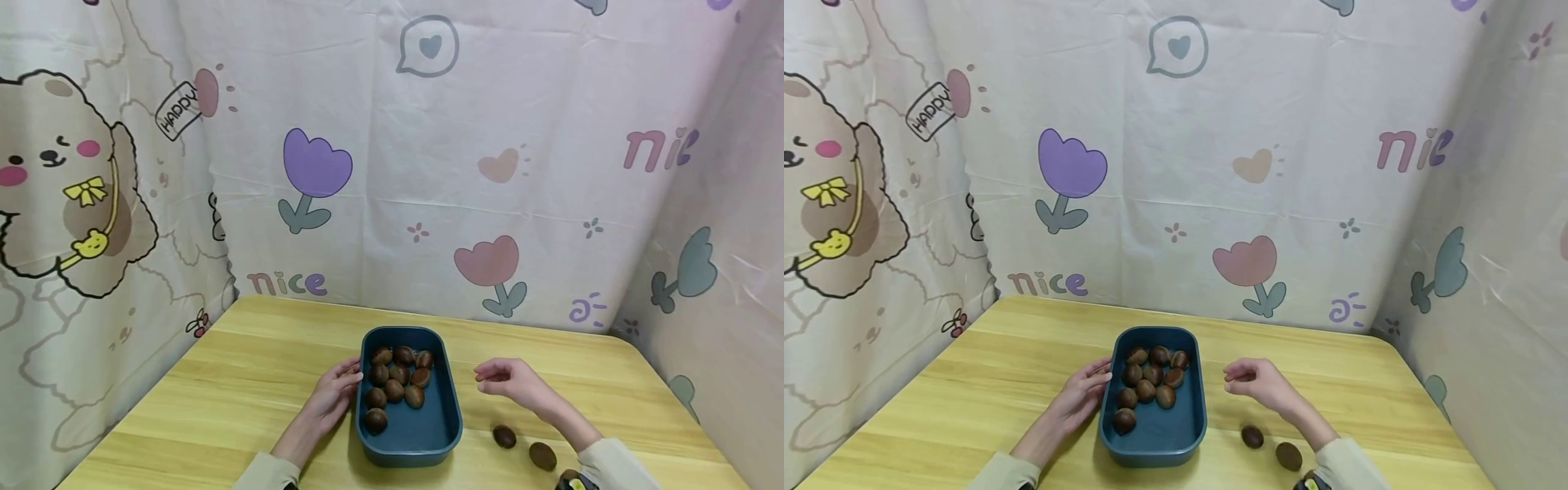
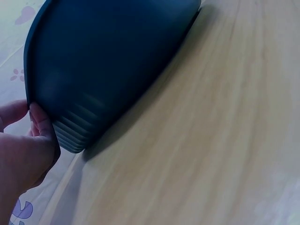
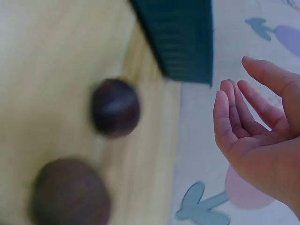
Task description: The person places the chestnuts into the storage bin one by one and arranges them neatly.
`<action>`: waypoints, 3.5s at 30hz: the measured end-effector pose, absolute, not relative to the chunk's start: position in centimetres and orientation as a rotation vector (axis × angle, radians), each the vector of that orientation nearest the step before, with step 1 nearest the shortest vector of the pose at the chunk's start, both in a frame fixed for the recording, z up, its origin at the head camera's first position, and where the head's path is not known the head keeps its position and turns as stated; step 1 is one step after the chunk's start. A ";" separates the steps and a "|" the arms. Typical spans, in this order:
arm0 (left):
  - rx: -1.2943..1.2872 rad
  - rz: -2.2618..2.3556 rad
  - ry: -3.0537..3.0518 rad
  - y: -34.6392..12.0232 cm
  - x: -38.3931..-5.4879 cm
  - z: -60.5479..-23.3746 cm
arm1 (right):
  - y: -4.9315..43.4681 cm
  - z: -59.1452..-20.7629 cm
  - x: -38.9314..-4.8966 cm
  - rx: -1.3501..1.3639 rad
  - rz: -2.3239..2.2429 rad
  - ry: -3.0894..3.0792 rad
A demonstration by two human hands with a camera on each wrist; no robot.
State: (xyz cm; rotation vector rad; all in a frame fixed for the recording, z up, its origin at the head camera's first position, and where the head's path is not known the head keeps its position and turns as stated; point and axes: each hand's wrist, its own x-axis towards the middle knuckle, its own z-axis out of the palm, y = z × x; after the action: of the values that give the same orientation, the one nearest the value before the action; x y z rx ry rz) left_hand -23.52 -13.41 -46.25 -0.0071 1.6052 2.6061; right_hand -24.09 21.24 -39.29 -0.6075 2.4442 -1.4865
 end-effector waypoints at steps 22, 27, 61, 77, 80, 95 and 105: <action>-0.009 2.610 1.607 -13.3 -23.6 -46.4 | 26.4 -43.8 -21.7 -0.525 -1.403 2.334; -0.012 2.608 1.607 -13.3 -23.6 -46.5 | 26.5 -44.3 -21.5 -0.519 -1.403 2.302; -0.022 2.617 1.607 -13.3 -23.5 -46.4 | 24.8 -43.5 -21.9 -0.678 -1.145 2.517; -0.017 2.616 1.582 -13.3 -23.5 -46.4 | 23.5 -43.0 -23.0 -0.635 -1.188 2.548; -0.016 2.615 1.581 -13.2 -23.5 -46.4 | 23.3 -43.0 -23.3 -0.623 -1.225 2.530; 0.014 2.611 1.594 -13.5 -23.5 -46.4 | 21.9 -40.9 -24.9 -0.682 -1.263 2.504; -0.014 2.619 1.591 -13.3 -23.3 -46.3 | 20.3 -38.9 -25.6 -0.722 -1.216 2.593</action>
State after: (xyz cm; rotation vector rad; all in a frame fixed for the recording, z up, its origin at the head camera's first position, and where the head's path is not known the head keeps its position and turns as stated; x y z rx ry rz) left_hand -23.33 -13.30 -46.27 -0.0137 1.5910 2.6190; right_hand -25.56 20.26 -38.92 -0.7218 2.5925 -1.2158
